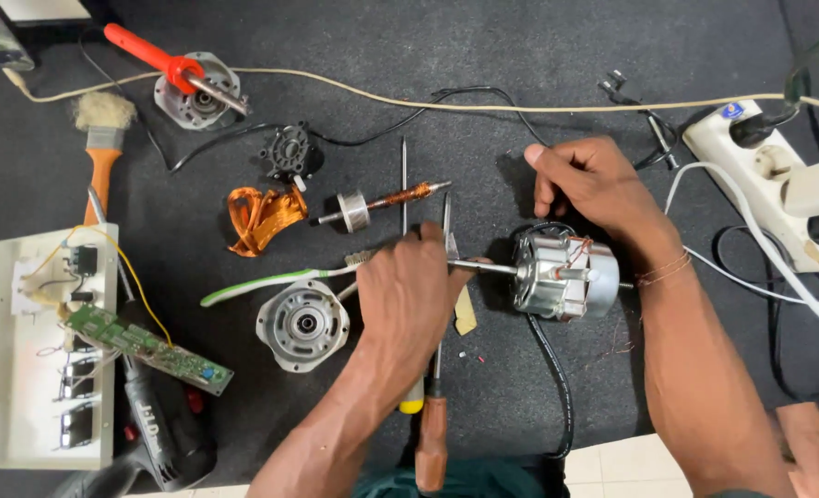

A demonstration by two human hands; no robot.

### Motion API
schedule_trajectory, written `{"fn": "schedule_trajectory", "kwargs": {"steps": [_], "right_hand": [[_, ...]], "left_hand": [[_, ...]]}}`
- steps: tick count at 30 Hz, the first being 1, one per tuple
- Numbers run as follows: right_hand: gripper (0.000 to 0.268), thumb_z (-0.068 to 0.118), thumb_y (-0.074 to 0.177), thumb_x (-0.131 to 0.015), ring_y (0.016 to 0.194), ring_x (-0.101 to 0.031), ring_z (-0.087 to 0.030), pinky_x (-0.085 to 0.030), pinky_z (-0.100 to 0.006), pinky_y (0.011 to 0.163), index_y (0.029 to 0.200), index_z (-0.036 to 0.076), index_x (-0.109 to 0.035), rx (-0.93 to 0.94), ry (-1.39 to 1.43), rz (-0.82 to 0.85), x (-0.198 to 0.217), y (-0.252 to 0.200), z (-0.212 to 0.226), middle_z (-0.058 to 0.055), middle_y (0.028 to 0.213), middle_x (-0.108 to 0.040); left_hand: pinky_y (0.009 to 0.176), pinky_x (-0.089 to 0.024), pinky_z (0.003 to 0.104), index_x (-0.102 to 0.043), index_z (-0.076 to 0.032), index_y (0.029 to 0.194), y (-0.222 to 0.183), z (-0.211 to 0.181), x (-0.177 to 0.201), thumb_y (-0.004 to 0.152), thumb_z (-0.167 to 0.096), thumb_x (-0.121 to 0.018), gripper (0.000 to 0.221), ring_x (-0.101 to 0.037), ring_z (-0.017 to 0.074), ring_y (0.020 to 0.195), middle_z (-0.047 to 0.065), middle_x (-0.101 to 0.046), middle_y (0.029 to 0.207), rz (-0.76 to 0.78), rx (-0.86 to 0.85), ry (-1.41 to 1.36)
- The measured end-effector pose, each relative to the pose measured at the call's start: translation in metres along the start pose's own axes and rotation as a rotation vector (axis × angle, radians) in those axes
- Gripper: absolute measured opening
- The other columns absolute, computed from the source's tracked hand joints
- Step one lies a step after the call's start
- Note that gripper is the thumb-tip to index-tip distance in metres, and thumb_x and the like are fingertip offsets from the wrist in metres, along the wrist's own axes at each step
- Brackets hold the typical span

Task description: Reassembling an electric motor by fitting the stator into the housing and managing the internal wiring.

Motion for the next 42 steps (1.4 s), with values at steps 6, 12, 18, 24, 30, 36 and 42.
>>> {"fn": "schedule_trajectory", "kwargs": {"steps": [6,12,18,24,30,36,42], "right_hand": [[0.053,0.024,0.109,-0.061,0.054,-0.062,-0.019,-0.052,-0.027,0.049,0.06,0.003,-0.062,-0.035,0.045,-0.01,0.0,0.0,0.012,-0.014,0.057,-0.065],[0.053,0.025,0.108,-0.062,0.055,-0.065,-0.02,-0.053,-0.027,0.048,0.06,0.002,-0.062,-0.029,0.032,-0.041,-0.003,0.002,0.006,-0.015,0.056,-0.065],[0.052,0.026,0.112,-0.06,0.059,-0.067,-0.02,-0.055,-0.027,0.054,0.065,0.003,-0.065,-0.014,-0.061,-0.064,-0.007,-0.004,0.008,-0.013,0.062,-0.067],[0.049,0.026,0.114,-0.056,0.057,-0.068,-0.018,-0.051,-0.024,0.048,0.071,0.004,-0.066,0.075,-0.068,-0.028,-0.011,0.002,-0.001,-0.014,0.065,-0.068],[0.043,0.025,0.109,-0.059,0.05,-0.065,-0.017,-0.046,-0.022,0.042,0.073,0.003,-0.067,0.047,-0.031,-0.049,-0.012,0.002,0.005,-0.015,0.068,-0.071],[0.044,0.021,0.109,-0.06,0.047,-0.065,-0.016,-0.046,-0.02,0.04,0.071,0.001,-0.068,0.04,0.043,-0.139,-0.012,0.003,0.003,-0.016,0.063,-0.069],[0.048,0.028,0.107,-0.053,0.055,-0.06,-0.014,-0.041,-0.023,0.048,0.067,0.003,-0.059,-0.002,0.131,-0.225,-0.008,0.001,0.008,-0.012,0.065,-0.066]], "left_hand": [[0.064,-0.059,0.051,-0.067,-0.011,0.086,0.005,0.001,0.002,0.084,-0.054,-0.077,0.044,-0.076,0.0367,0.075,0.011,-0.074,0.076,0.02,-0.021,-0.145],[0.061,-0.059,0.049,-0.064,-0.016,0.08,0.005,0.004,-0.013,0.087,-0.05,-0.074,0.036,-0.076,0.0337,0.072,0.009,-0.073,0.074,0.015,-0.048,-0.155],[0.059,-0.059,0.051,-0.061,-0.012,0.082,0.0,0.005,-0.014,0.087,-0.037,-0.075,0.029,-0.075,0.0371,0.07,0.012,-0.071,0.073,-0.023,-0.07,-0.178],[0.058,-0.059,0.052,-0.061,-0.013,0.084,0.005,0.01,-0.019,0.085,-0.038,-0.073,0.028,-0.075,0.0365,0.07,0.011,-0.071,0.073,0.001,-0.108,-0.171],[0.063,-0.059,0.05,-0.062,-0.012,0.083,0.005,0.011,-0.008,0.087,-0.035,-0.07,0.025,-0.076,0.0396,0.075,0.014,-0.072,0.075,0.093,-0.102,-0.201],[0.069,-0.058,0.052,-0.06,-0.017,0.081,0.01,0.012,-0.001,0.087,-0.048,-0.067,0.032,-0.076,0.0413,0.079,0.012,-0.073,0.077,0.169,-0.067,-0.217],[0.041,-0.049,0.05,-0.054,-0.013,0.087,0.013,0.017,-0.008,0.101,-0.049,-0.066,0.04,-0.068,0.039,0.052,0.008,-0.067,0.06,0.056,-0.205,-0.135]]}}
Point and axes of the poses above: each hand's wrist, its own y-axis towards the middle knuckle, its own x-axis out of the back of the hand, z = x × y, the point moved 2 cm from there along y, towards the middle knuckle
